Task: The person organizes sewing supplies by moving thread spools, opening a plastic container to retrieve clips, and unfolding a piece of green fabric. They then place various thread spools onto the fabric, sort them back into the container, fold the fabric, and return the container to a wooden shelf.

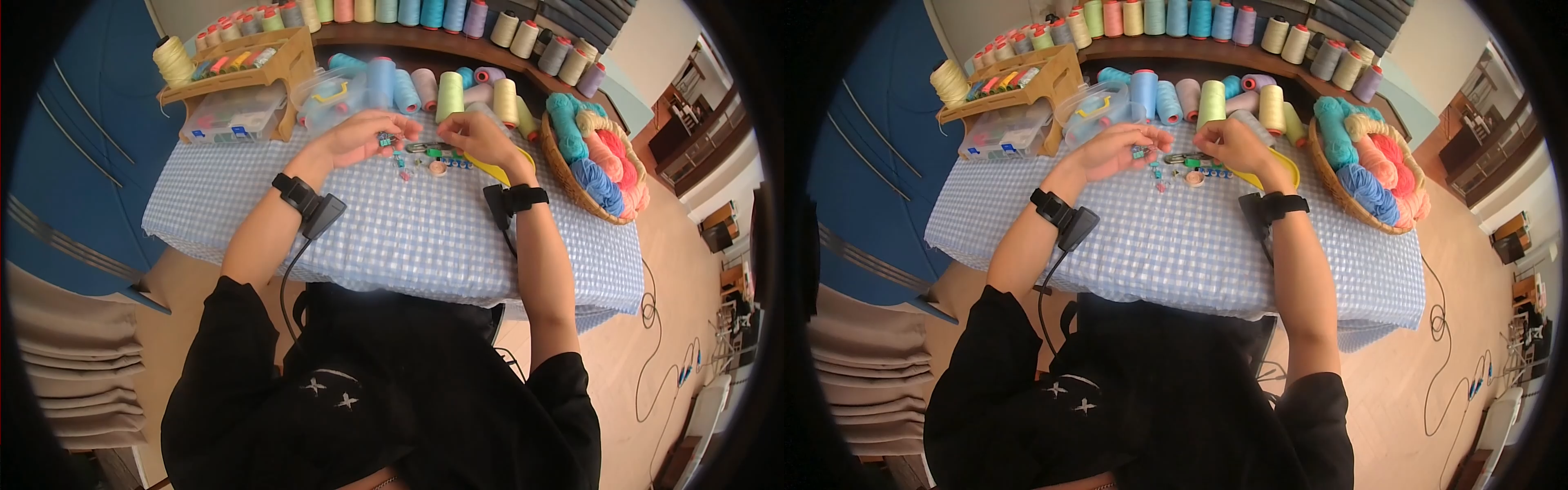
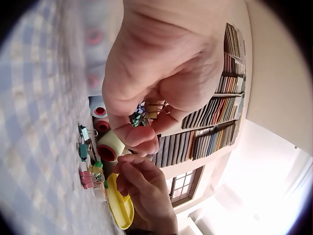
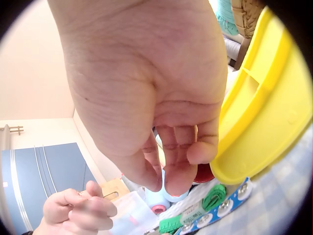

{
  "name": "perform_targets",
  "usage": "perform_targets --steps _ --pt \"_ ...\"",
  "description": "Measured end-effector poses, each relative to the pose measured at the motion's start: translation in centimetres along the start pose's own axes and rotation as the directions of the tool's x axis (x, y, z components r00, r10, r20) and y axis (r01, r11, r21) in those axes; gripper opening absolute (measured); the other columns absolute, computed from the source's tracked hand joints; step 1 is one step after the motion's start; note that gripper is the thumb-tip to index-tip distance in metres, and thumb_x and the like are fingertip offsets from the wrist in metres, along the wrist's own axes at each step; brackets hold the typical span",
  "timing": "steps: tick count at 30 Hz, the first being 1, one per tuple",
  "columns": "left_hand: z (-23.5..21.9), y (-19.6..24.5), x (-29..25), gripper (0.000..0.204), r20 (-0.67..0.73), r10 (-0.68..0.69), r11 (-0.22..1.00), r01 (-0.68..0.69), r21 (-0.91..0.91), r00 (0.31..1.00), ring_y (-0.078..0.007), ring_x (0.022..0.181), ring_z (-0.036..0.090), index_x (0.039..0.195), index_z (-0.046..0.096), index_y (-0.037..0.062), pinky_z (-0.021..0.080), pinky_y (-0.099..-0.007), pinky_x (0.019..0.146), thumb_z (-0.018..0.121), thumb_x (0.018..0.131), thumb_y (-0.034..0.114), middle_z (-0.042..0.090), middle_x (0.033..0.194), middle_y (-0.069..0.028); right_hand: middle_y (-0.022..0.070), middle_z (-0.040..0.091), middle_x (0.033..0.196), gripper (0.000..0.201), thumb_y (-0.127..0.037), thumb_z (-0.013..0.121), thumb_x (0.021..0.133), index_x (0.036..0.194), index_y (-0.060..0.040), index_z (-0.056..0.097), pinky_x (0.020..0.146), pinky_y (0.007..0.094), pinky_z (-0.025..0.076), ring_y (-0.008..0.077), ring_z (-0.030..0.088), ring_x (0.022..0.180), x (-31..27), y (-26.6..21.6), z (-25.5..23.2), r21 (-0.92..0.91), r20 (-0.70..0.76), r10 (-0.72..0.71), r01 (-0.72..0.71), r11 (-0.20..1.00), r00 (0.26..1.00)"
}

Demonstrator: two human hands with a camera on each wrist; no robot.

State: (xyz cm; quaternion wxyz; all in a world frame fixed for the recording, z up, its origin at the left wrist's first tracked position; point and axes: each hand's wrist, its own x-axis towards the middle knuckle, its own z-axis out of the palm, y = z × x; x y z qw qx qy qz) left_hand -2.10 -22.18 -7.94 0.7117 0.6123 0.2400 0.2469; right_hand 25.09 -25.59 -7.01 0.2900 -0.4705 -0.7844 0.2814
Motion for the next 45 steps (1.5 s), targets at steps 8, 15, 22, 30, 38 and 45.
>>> perform_targets --steps 8,15,22,30,38,45 --pt "-0.8 0.1 0.4 0.046 0.149 0.004 0.980 0.026 -0.196 0.989 -0.0204 0.116 0.060 0.139 0.052 -0.0010 0.048 -0.0306 0.097 0.048 0.105 0.030 0.061 0.129 -0.0122 0.0081 0.071 0.083 0.019 -0.014 0.064 0.093 0.101 0.0029 0.069 0.060 0.0302 0.052 0.0142 0.064 0.065 -0.2 -0.2 0.1 -0.035 0.003 0.002 -0.002 0.999 1.000" --pt "0.1 0.1 -0.1 0.043 0.119 0.121 0.992 -0.114 -0.061 0.986 -0.0209 0.117 0.060 0.142 0.049 -0.0004 0.049 -0.0306 0.102 0.054 0.101 0.013 0.059 0.133 -0.0145 0.0059 0.070 0.083 0.019 -0.013 0.064 0.095 0.103 0.0031 0.068 0.060 0.0291 0.050 0.0115 0.062 0.065 -0.3 -0.3 0.1 -0.046 0.010 0.014 -0.014 0.999 1.000" --pt "0.0 0.3 -0.2 0.040 0.079 0.054 0.999 -0.054 0.001 0.995 -0.0084 0.093 0.058 0.138 0.053 0.0033 0.048 -0.0213 0.080 0.057 0.102 0.020 0.063 0.116 -0.0061 0.0083 0.072 0.083 0.018 -0.013 0.065 0.093 0.101 0.0022 0.070 0.059 0.0309 0.052 0.0146 0.064 0.064 0.0 0.2 0.2 -0.046 -0.004 -0.024 0.024 0.999 1.000" --pt "-0.4 0.2 0.0 0.039 0.050 -0.045 0.998 0.047 -0.047 0.998 -0.0033 0.067 0.041 0.115 0.062 0.0058 0.033 -0.0191 0.057 0.050 0.105 0.042 0.048 0.079 0.0054 0.0083 0.072 0.082 0.018 -0.014 0.066 0.092 0.100 0.0019 0.071 0.059 0.0310 0.051 0.0142 0.064 0.063 -0.1 -0.3 0.0 -0.049 -0.001 0.017 -0.017 0.999 1.000" --pt "1.1 0.7 -0.5 0.039 -0.039 -0.007 0.989 0.012 0.150 0.999 -0.0020 0.060 0.037 0.114 0.064 0.0039 0.026 -0.0173 0.050 0.051 0.105 0.040 0.048 0.074 0.0042 0.0042 0.068 0.081 0.018 -0.013 0.064 0.094 0.102 0.0024 0.069 0.060 0.0279 0.048 0.0102 0.061 0.065 -0.1 0.1 0.1 -0.045 0.011 0.015 -0.014 0.999 1.000" --pt "0.5 1.0 -0.6 0.039 -0.015 -0.061 0.976 0.063 0.207 0.998 -0.0025 0.055 0.040 0.118 0.064 0.0008 0.027 -0.0185 0.045 0.049 0.106 0.034 0.064 0.087 -0.0050 0.0056 0.069 0.082 0.018 -0.013 0.064 0.093 0.101 0.0026 0.069 0.060 0.0289 0.049 0.0114 0.062 0.065 -0.2 -0.1 0.1 -0.052 0.002 0.005 -0.005 0.999 1.000"
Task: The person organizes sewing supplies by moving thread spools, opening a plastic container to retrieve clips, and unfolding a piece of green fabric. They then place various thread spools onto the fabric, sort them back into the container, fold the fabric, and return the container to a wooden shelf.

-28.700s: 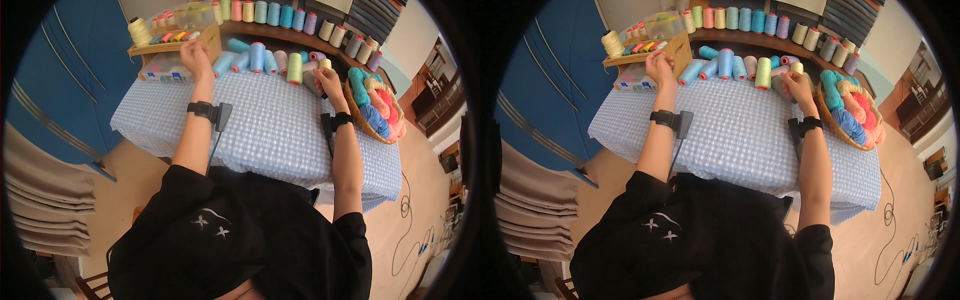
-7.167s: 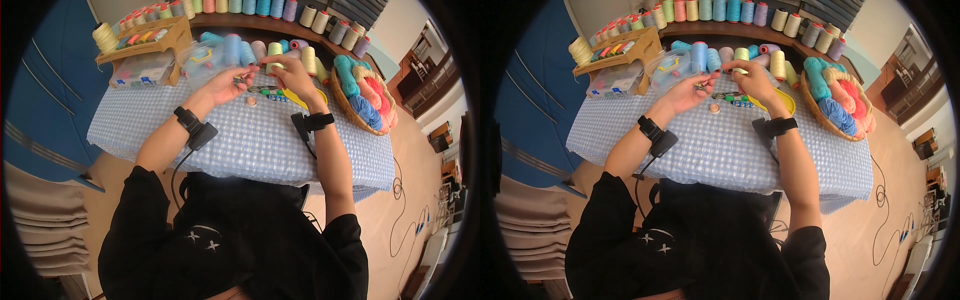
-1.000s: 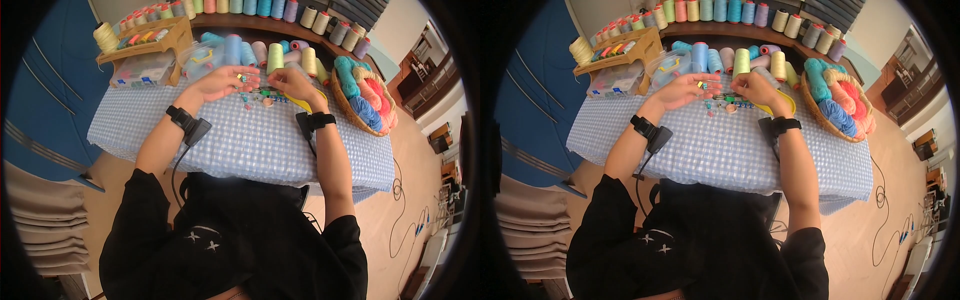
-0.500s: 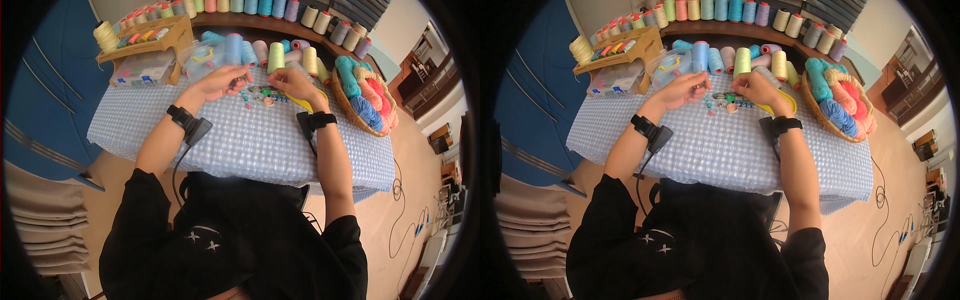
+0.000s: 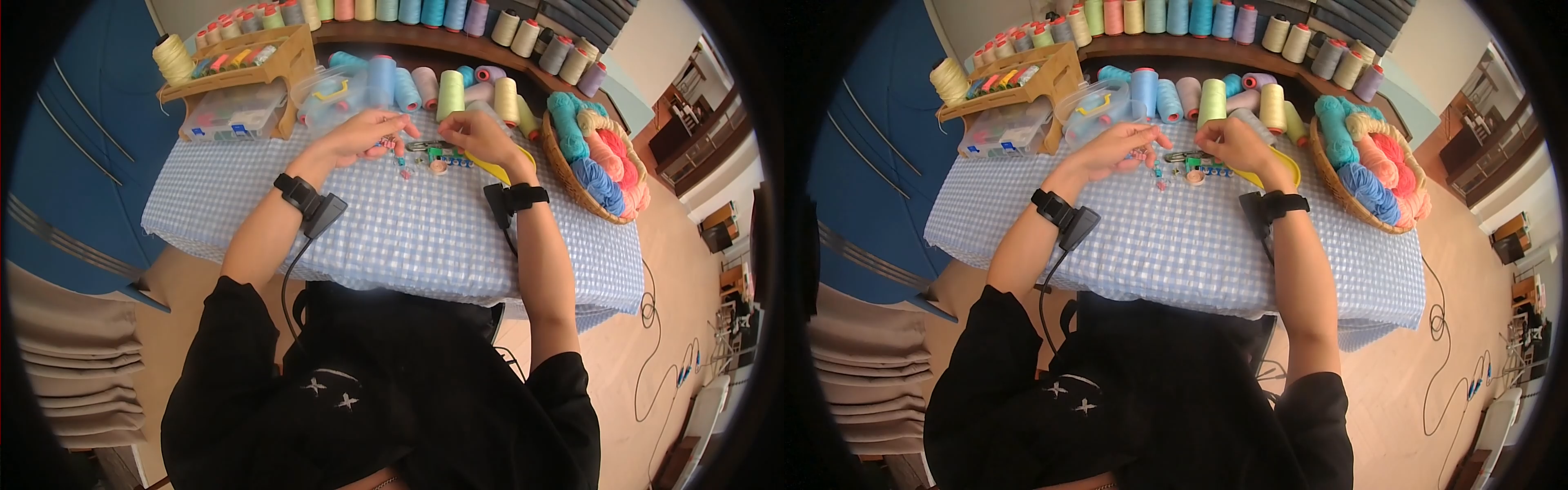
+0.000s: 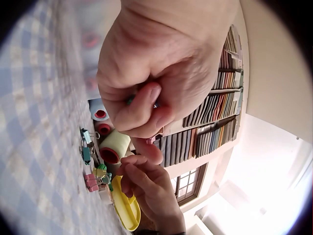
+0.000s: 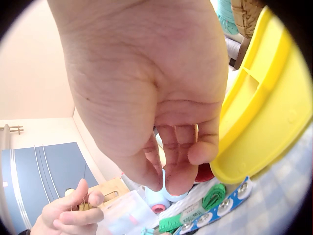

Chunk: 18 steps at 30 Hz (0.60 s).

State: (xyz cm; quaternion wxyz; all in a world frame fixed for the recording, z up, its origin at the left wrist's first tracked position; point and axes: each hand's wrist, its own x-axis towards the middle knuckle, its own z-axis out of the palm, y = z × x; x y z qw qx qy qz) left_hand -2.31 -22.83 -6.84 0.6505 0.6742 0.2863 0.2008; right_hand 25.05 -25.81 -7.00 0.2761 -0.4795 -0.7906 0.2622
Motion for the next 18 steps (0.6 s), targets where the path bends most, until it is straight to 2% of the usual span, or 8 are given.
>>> perform_targets --steps 3,6,9,12,15,18 --pt "-0.1 -1.3 1.0 0.039 -0.048 0.069 0.997 -0.068 0.035 0.996 -0.0024 0.055 0.040 0.116 0.064 -0.0005 0.027 -0.0185 0.044 0.048 0.106 0.034 0.065 0.090 -0.0064 0.0042 0.068 0.081 0.017 -0.012 0.064 0.094 0.101 0.0031 0.068 0.060 0.0279 0.049 0.0100 0.061 0.065 0.1 0.2 0.0 0.020 0.005 -0.008 0.008 1.000 1.000" --pt "0.1 -1.2 1.0 0.037 -0.087 0.076 0.997 -0.074 0.026 0.993 -0.0023 0.053 0.038 0.110 0.065 0.0038 0.028 -0.0176 0.046 0.050 0.105 0.037 0.067 0.093 -0.0042 0.0064 0.070 0.082 0.017 -0.012 0.065 0.092 0.100 0.0025 0.070 0.061 0.0294 0.051 0.0123 0.063 0.067 0.0 0.0 0.0 0.023 0.002 0.013 -0.014 1.000 1.000" --pt "0.1 -0.4 0.4 0.036 -0.045 0.122 0.992 -0.122 -0.012 0.992 -0.0028 0.052 0.037 0.108 0.065 0.0030 0.028 -0.0180 0.046 0.050 0.106 0.036 0.068 0.100 -0.0061 0.0074 0.072 0.083 0.016 -0.012 0.066 0.091 0.099 0.0015 0.070 0.062 0.0302 0.051 0.0130 0.064 0.068 0.1 0.3 0.0 0.047 0.006 -0.003 0.003 0.999 1.000" --pt "0.4 -0.1 0.3 0.036 -0.125 0.106 0.994 -0.109 -0.017 0.986 -0.0029 0.051 0.035 0.106 0.064 0.0024 0.027 -0.0186 0.045 0.048 0.106 0.035 0.063 0.086 -0.0013 0.0037 0.068 0.080 0.016 -0.011 0.068 0.091 0.101 0.0010 0.070 0.061 0.0283 0.049 0.0103 0.061 0.066 -0.1 -0.2 -0.1 0.015 0.030 -0.019 0.019 1.000 0.999" --pt "0.3 -0.4 0.5 0.036 -0.111 0.083 0.993 -0.091 -0.071 0.990 -0.0031 0.051 0.034 0.102 0.062 0.0041 0.024 -0.0190 0.046 0.048 0.106 0.038 0.050 0.071 0.0047 0.0024 0.067 0.078 0.017 -0.011 0.070 0.089 0.102 -0.0001 0.071 0.063 0.0274 0.049 0.0095 0.061 0.068 -0.2 -1.8 -0.1 -0.043 0.099 0.006 -0.001 0.999 0.995" --pt "0.3 0.0 0.4 0.032 -0.101 0.068 0.997 -0.071 -0.028 0.993 -0.0034 0.052 0.034 0.097 0.059 0.0064 0.024 -0.0193 0.048 0.048 0.105 0.035 0.036 0.064 0.0089 0.0037 0.069 0.079 0.019 -0.012 0.072 0.086 0.102 -0.0008 0.073 0.068 0.0284 0.050 0.0114 0.064 0.073 -0.5 -2.1 0.4 -0.066 0.141 -0.004 0.013 0.998 0.990"
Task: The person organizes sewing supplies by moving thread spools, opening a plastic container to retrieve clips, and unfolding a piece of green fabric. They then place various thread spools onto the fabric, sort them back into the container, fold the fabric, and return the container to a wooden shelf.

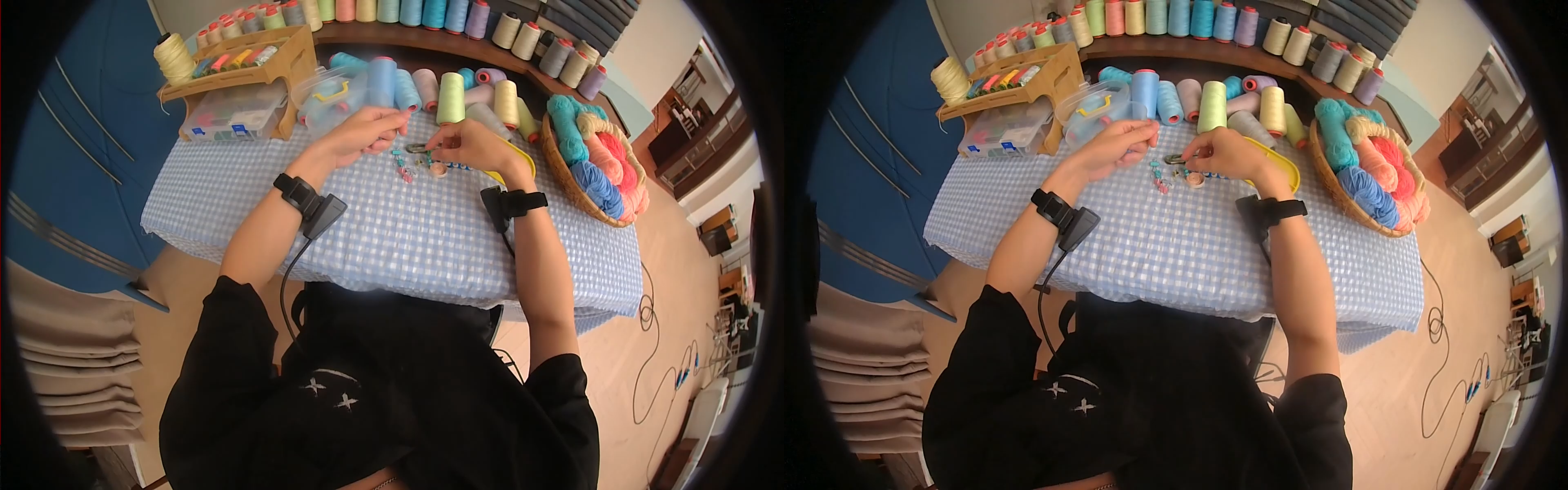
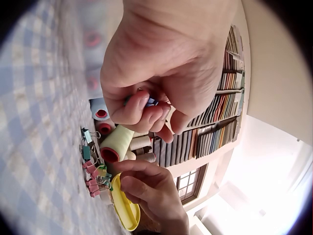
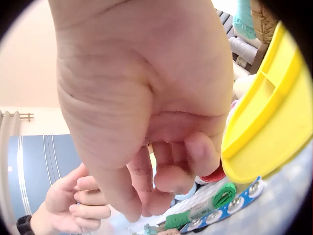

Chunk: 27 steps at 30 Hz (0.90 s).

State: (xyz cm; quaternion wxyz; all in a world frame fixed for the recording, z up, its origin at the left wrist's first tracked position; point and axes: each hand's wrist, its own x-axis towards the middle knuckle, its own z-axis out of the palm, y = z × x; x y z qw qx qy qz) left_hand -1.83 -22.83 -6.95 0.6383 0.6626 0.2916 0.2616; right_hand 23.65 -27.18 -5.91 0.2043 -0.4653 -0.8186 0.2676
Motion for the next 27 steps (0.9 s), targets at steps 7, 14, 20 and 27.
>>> perform_targets --steps 7,14,20,27 --pt "-0.5 -0.5 0.1 0.016 0.140 0.057 0.973 -0.024 -0.229 0.989 -0.0082 0.076 0.047 0.104 0.057 0.0084 0.038 -0.0246 0.067 0.049 0.099 0.021 0.049 0.088 0.0028 0.0047 0.071 0.083 0.023 -0.015 0.075 0.081 0.102 -0.0045 0.074 0.073 0.0310 0.050 0.0159 0.066 0.079 0.1 -0.7 0.3 -0.082 0.076 0.057 -0.051 0.995 0.995" --pt "-0.4 -0.9 0.3 0.020 0.090 0.070 0.976 -0.049 -0.212 0.993 -0.0090 0.081 0.053 0.117 0.058 0.0064 0.043 -0.0255 0.072 0.053 0.100 0.016 0.057 0.103 -0.0005 0.0030 0.068 0.078 0.021 -0.018 0.076 0.081 0.098 -0.0059 0.074 0.068 0.0300 0.048 0.0141 0.063 0.075 0.2 -0.7 0.7 -0.121 0.094 0.033 -0.022 0.992 0.995" --pt "-0.5 -0.6 0.2 0.024 0.065 0.057 0.993 -0.050 -0.110 0.996 -0.0040 0.069 0.049 0.121 0.059 0.0066 0.039 -0.0198 0.062 0.054 0.102 0.019 0.063 0.111 -0.0032 0.0045 0.070 0.079 0.020 -0.018 0.074 0.085 0.100 -0.0040 0.074 0.067 0.0287 0.049 0.0130 0.063 0.073 0.3 -0.6 0.7 0.028 -0.046 -0.017 0.018 0.999 0.999" --pt "-0.1 0.2 -0.1 0.018 -0.016 0.038 0.985 -0.040 -0.168 0.999 -0.0046 0.070 0.049 0.113 0.058 0.0072 0.040 -0.0209 0.063 0.054 0.102 0.020 0.063 0.107 -0.0044 0.0060 0.068 0.074 0.021 -0.025 0.073 0.089 0.099 -0.0065 0.076 0.064 0.0317 0.049 0.0152 0.059 0.066 1.2 1.6 1.5 0.060 -0.210 -0.112 0.127 0.990 0.971"
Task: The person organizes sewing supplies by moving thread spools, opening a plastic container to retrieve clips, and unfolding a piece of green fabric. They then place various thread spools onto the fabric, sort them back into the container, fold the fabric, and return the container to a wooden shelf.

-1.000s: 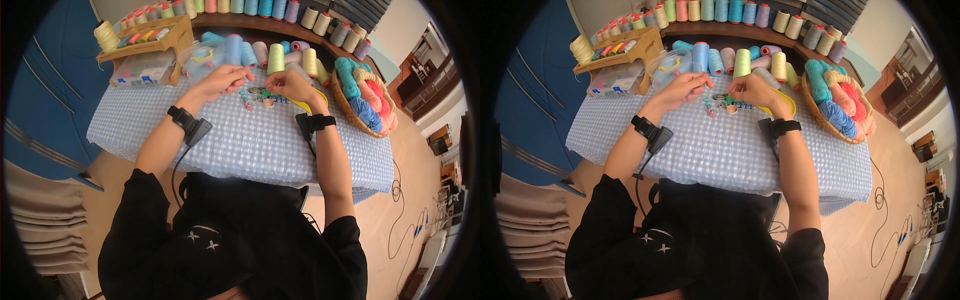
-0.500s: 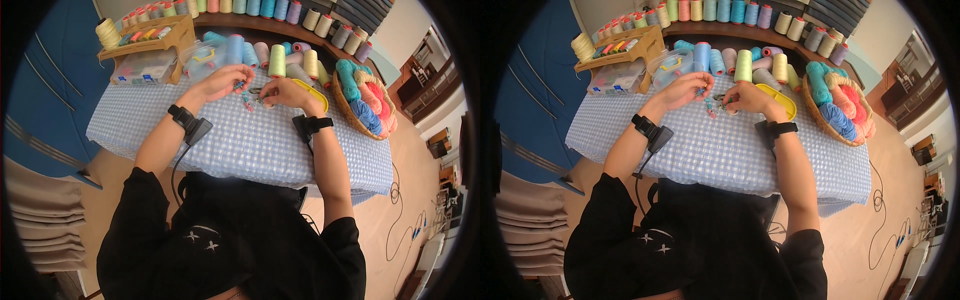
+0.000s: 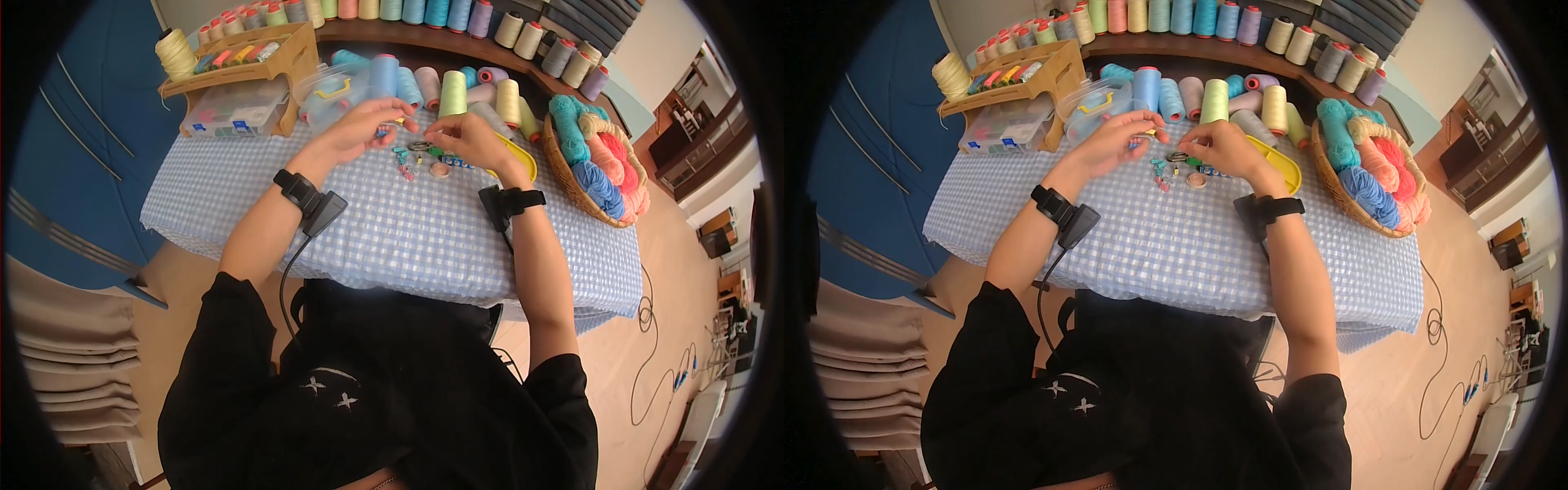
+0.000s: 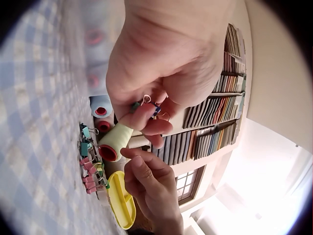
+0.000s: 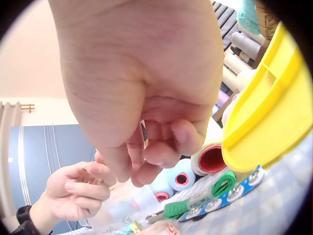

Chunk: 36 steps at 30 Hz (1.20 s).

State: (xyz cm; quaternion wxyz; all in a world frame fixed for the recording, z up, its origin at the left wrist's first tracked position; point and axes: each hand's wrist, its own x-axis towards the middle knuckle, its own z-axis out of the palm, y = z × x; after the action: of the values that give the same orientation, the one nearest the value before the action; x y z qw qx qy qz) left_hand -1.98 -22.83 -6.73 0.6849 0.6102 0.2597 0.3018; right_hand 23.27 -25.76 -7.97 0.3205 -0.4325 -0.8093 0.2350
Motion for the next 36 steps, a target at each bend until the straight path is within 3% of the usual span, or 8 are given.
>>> perform_targets --steps 3,6,9,15,21,24,30,36 --pt "-0.9 -1.2 0.6 0.011 0.051 0.035 0.964 -0.020 -0.264 0.998 -0.0086 0.079 0.051 0.107 0.056 0.0094 0.043 -0.0253 0.071 0.052 0.102 0.019 0.059 0.101 -0.0025 0.0036 0.069 0.080 0.019 -0.015 0.068 0.092 0.103 -0.0004 0.072 0.067 0.0274 0.049 0.0100 0.060 0.072 0.0 -0.5 -0.4 -0.050 0.048 0.052 -0.049 0.998 0.998" --pt "-0.8 -1.2 0.6 0.007 0.053 0.068 0.933 -0.045 -0.356 0.996 -0.0126 0.087 0.052 0.105 0.054 0.0113 0.045 -0.0297 0.078 0.052 0.101 0.017 0.055 0.097 -0.0014 0.0007 0.067 0.078 0.017 -0.011 0.066 0.093 0.104 0.0023 0.071 0.065 0.0256 0.046 0.0064 0.057 0.071 -0.2 -1.6 -0.8 -0.092 0.082 0.086 -0.078 0.993 0.993" --pt "-0.3 -0.7 0.3 0.008 0.035 0.058 0.932 -0.041 -0.360 0.998 -0.0136 0.086 0.051 0.105 0.054 0.0097 0.043 -0.0294 0.077 0.052 0.100 0.016 0.054 0.094 -0.0015 -0.0012 0.062 0.072 0.017 -0.011 0.066 0.093 0.103 0.0015 0.071 0.060 0.0266 0.042 0.0056 0.051 0.065 -0.3 -1.9 -0.8 -0.096 0.069 0.076 -0.070 0.993 0.995" --pt "-1.4 -1.3 1.1 0.008 0.157 0.147 0.931 -0.082 -0.357 0.977 -0.0146 0.081 0.045 0.103 0.053 0.0059 0.037 -0.0277 0.076 0.051 0.100 0.013 0.047 0.085 -0.0016 -0.0018 0.059 0.068 0.017 -0.012 0.066 0.092 0.102 0.0005 0.071 0.057 0.0273 0.039 0.0061 0.049 0.062 -0.4 -2.1 -0.8 -0.101 0.062 0.086 -0.080 0.992 0.994" --pt "-0.8 -0.8 0.7 0.009 0.109 0.183 0.930 -0.135 -0.343 0.977 -0.0157 0.079 0.046 0.103 0.052 0.0055 0.039 -0.0290 0.077 0.050 0.100 0.013 0.048 0.085 -0.0025 -0.0022 0.057 0.066 0.017 -0.013 0.066 0.092 0.101 0.0002 0.071 0.056 0.0277 0.039 0.0064 0.049 0.061 -0.4 -2.0 -0.8 -0.105 0.062 0.083 -0.076 0.992 0.995" --pt "-0.4 -0.4 0.3 0.009 0.129 0.133 0.928 -0.078 -0.365 0.983 -0.0150 0.077 0.047 0.105 0.052 0.0069 0.041 -0.0305 0.078 0.048 0.100 0.014 0.048 0.085 -0.0020 -0.0022 0.057 0.066 0.017 -0.014 0.066 0.092 0.101 0.0001 0.071 0.056 0.0278 0.039 0.0063 0.048 0.061 -0.4 -2.1 -0.8 -0.104 0.061 0.083 -0.076 0.992 0.995" --pt "-0.8 -0.6 0.4 0.009 0.123 0.140 0.930 -0.088 -0.358 0.982 -0.0114 0.073 0.048 0.106 0.051 0.0087 0.044 -0.0325 0.080 0.048 0.101 0.016 0.048 0.087 -0.0002 -0.0021 0.057 0.066 0.017 -0.013 0.066 0.092 0.101 0.0002 0.071 0.056 0.0277 0.039 0.0061 0.048 0.061 -0.4 -1.8 -0.7 -0.090 0.066 0.081 -0.075 0.993 0.995" --pt "-0.8 -0.4 0.1 0.016 0.158 0.103 0.958 -0.055 -0.280 0.982 -0.0087 0.075 0.049 0.112 0.057 0.0057 0.047 -0.0294 0.077 0.053 0.100 0.017 0.050 0.089 0.0014 -0.0019 0.057 0.066 0.017 -0.012 0.066 0.092 0.101 0.0008 0.071 0.056 0.0277 0.039 0.0061 0.049 0.060 -0.4 -1.8 -0.7 -0.089 0.065 0.083 -0.077 0.993 0.994"
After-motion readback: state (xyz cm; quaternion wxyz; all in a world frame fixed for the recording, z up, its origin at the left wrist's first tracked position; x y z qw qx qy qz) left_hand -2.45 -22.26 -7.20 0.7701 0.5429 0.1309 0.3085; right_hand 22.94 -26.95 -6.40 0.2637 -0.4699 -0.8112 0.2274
